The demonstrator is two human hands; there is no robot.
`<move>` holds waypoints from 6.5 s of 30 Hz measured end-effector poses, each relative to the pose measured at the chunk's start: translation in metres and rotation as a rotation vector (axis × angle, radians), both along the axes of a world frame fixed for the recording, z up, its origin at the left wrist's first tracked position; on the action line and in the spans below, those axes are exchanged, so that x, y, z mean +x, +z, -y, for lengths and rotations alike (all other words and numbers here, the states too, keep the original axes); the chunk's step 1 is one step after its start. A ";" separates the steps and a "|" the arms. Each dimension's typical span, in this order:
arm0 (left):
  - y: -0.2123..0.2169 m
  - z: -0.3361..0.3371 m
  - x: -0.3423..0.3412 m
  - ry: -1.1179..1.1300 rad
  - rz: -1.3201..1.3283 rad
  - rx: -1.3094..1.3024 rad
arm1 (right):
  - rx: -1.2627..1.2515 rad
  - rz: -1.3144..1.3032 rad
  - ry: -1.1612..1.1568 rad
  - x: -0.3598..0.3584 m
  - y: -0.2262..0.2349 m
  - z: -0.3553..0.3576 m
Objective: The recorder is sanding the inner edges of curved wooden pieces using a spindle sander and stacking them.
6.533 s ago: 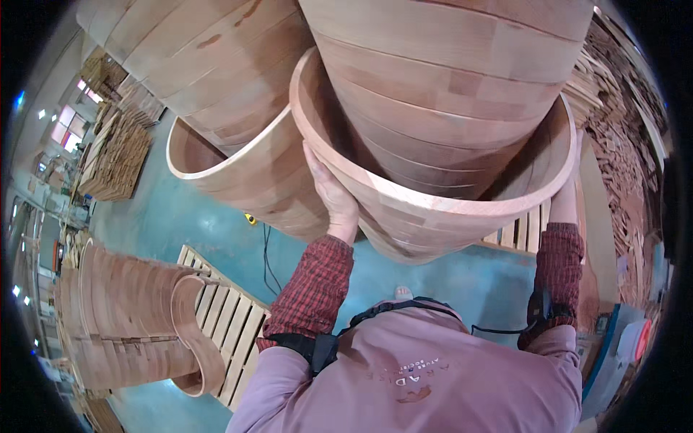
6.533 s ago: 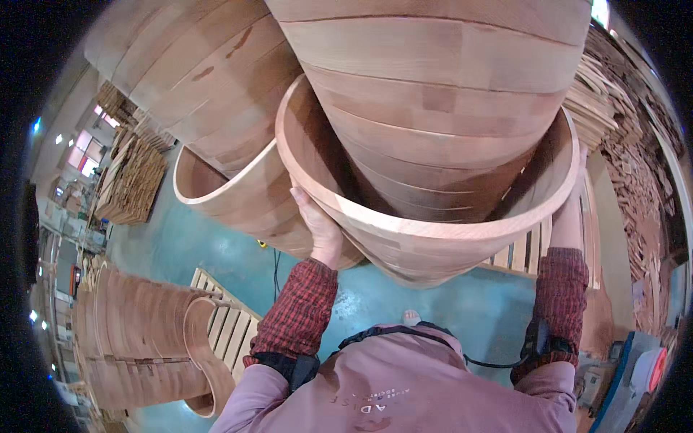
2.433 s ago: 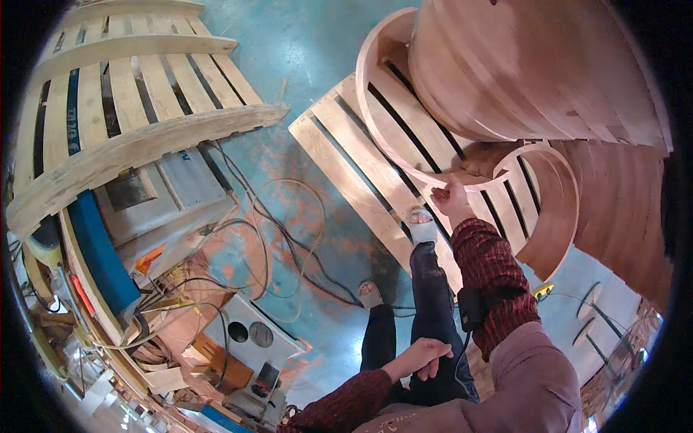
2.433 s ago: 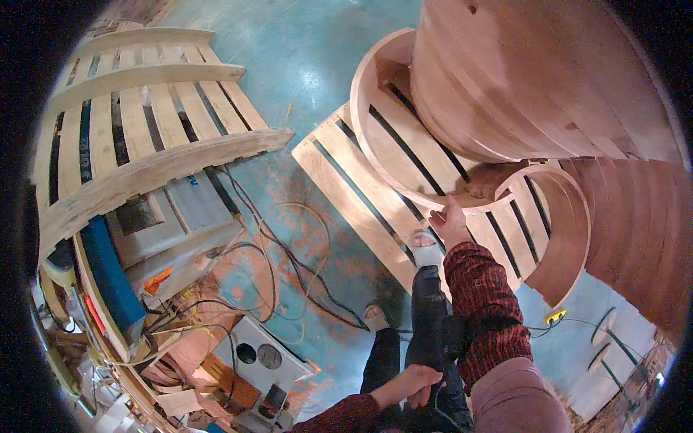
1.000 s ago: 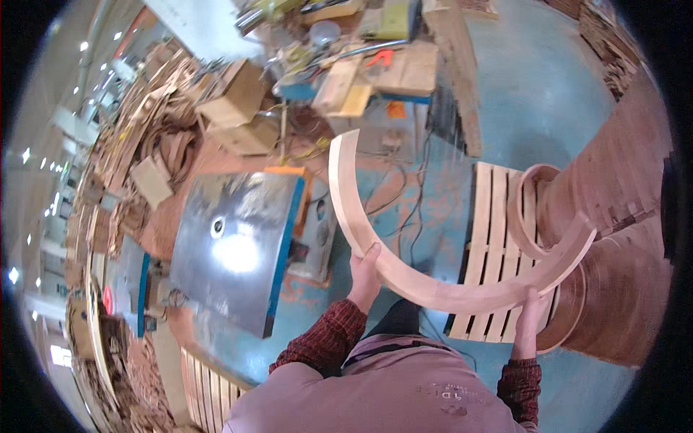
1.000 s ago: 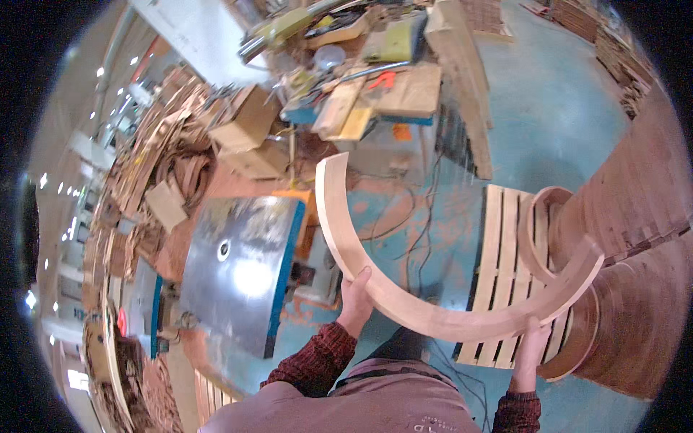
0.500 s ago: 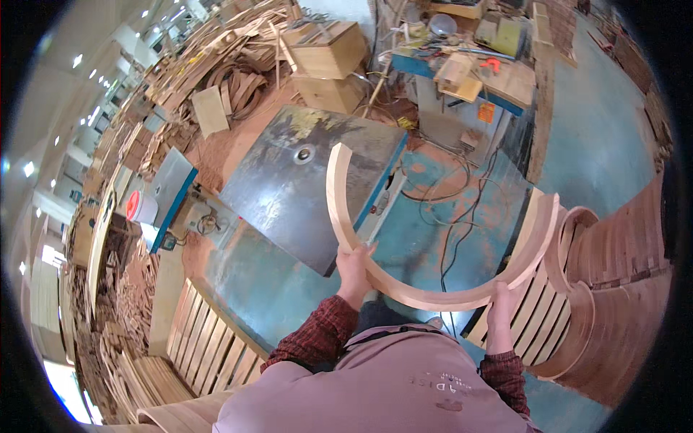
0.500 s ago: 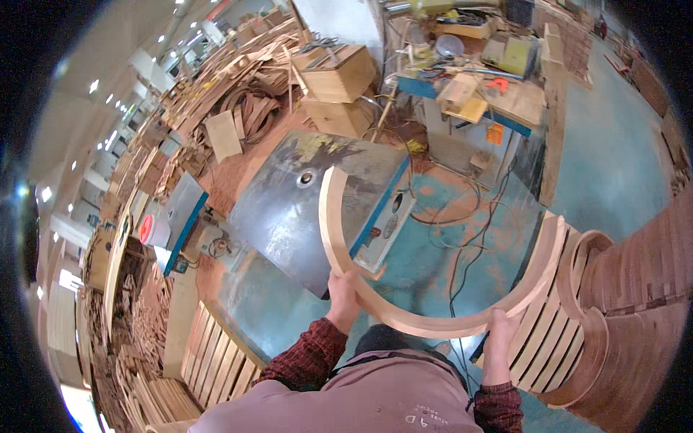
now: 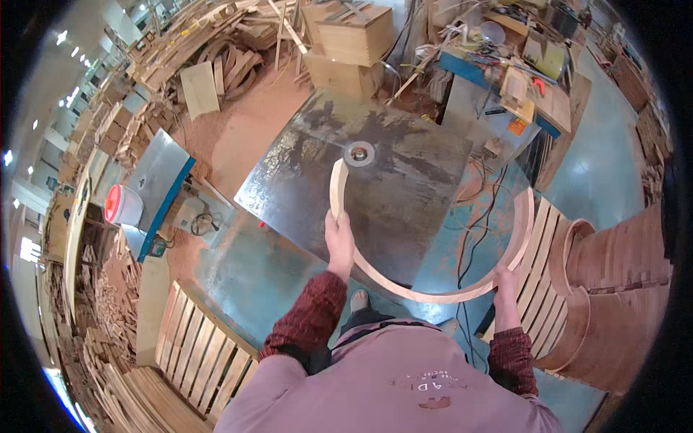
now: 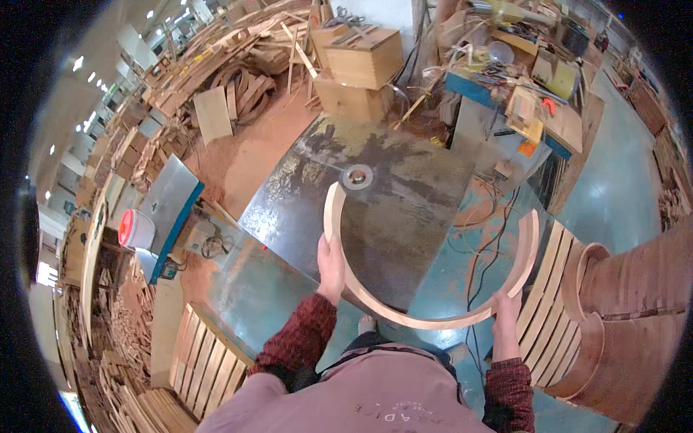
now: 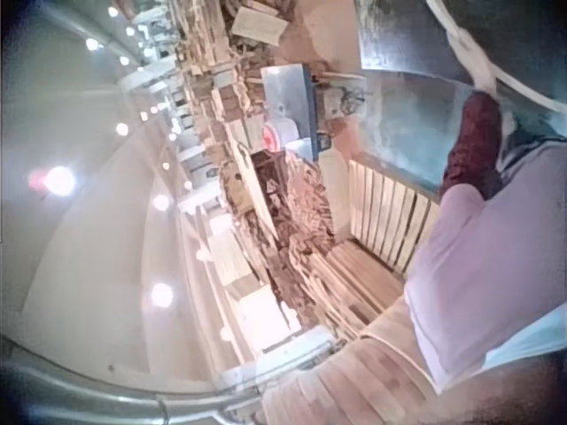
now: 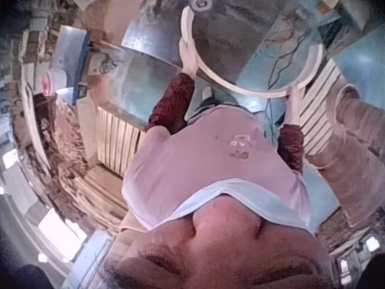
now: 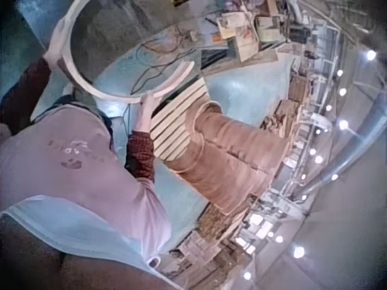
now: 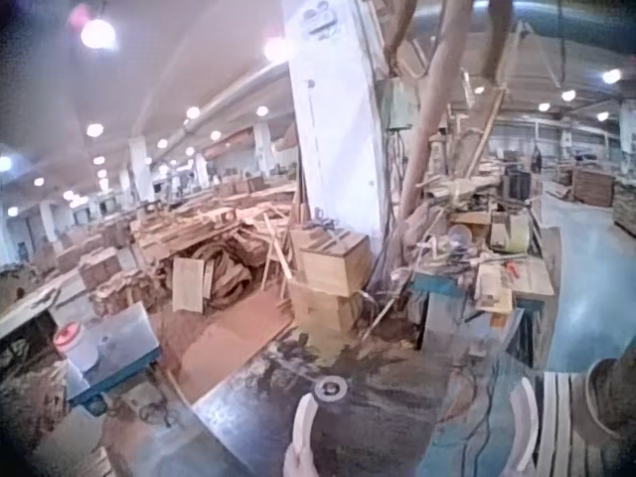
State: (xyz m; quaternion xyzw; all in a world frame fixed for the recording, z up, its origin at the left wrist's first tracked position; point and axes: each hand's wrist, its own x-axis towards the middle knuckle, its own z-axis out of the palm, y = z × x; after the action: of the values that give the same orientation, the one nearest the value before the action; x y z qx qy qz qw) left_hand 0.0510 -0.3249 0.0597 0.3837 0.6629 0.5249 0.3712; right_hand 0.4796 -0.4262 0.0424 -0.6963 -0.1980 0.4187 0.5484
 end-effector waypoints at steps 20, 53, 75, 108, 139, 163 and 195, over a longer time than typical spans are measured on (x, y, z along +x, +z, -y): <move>0.000 -0.065 -0.029 -0.124 0.015 -0.084 | 0.027 0.172 -0.280 -0.089 -0.006 -0.006; -0.022 -0.085 -0.030 -0.171 0.029 -0.100 | -0.010 0.157 -0.368 -0.111 0.023 -0.025; -0.013 -0.139 -0.023 -0.231 0.040 -0.081 | 0.009 0.184 -0.313 -0.111 0.020 -0.053; -0.004 -0.281 -0.027 -0.307 -0.030 0.033 | 0.060 0.227 -0.431 -0.138 0.001 -0.147; -0.046 -0.450 -0.111 -0.204 -0.242 0.139 | 0.009 0.462 -0.519 -0.210 -0.007 -0.327; -0.044 -0.418 -0.286 0.115 -0.209 -0.019 | 0.140 0.499 -0.181 -0.322 -0.013 -0.435; 0.019 -0.154 -0.315 0.125 -1.119 0.151 | 0.040 0.533 0.290 -0.413 -0.002 -0.356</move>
State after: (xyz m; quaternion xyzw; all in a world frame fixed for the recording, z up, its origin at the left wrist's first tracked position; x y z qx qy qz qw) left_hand -0.2644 -0.1708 0.0784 0.5889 0.7407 0.3085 -0.0966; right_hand 0.0664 -0.0705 0.0409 -0.7352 -0.4404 0.2911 0.4252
